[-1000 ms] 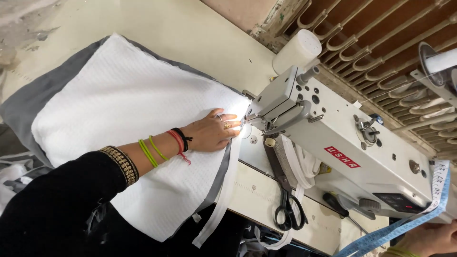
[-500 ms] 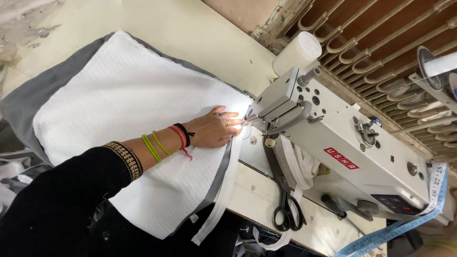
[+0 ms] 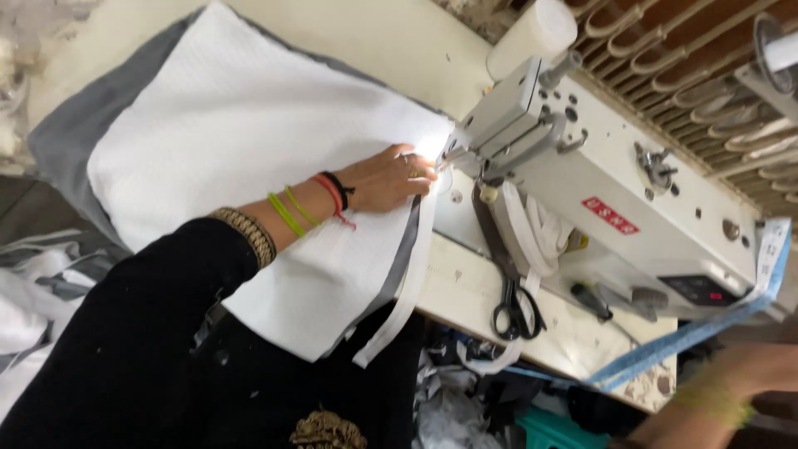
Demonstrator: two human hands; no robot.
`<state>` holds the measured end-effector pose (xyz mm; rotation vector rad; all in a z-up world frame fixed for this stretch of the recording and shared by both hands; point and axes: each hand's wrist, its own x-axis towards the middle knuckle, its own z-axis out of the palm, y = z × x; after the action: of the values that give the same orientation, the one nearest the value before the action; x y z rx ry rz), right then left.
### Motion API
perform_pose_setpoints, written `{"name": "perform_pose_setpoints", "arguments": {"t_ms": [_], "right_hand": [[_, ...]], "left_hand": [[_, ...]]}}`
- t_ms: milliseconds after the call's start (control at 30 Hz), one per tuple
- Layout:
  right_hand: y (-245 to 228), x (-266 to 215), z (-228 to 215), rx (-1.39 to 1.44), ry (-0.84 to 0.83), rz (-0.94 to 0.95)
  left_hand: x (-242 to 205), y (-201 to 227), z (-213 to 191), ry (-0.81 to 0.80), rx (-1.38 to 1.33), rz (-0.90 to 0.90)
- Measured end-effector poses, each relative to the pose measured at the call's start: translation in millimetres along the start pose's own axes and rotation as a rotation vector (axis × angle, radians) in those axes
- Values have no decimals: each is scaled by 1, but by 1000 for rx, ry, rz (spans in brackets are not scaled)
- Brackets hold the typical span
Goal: The person sews a zipper onto fabric panels and joins pieces together using an industrial sewing machine to create a cushion cover.
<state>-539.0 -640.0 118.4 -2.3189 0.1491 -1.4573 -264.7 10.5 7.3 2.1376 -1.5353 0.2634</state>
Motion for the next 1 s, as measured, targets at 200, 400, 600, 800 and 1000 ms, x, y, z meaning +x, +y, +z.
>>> {"name": "perform_pose_setpoints", "arguments": {"t_ms": [200, 400, 600, 800, 1000], "right_hand": [[-317, -243, 84, 755, -560, 752], [-402, -328, 147, 439, -855, 443], [-413, -348, 157, 784, -847, 806], [-464, -325, 176, 1281, -754, 1221], [-474, -332, 185, 1329, -925, 1288]], "left_hand": [[-17, 33, -31, -27, 55, 183], [-35, 75, -80, -92, 154, 248], [-50, 82, -89, -377, 124, -69], [-63, 85, -65, -294, 192, -153], [-68, 78, -61, -410, 127, -284]]}}
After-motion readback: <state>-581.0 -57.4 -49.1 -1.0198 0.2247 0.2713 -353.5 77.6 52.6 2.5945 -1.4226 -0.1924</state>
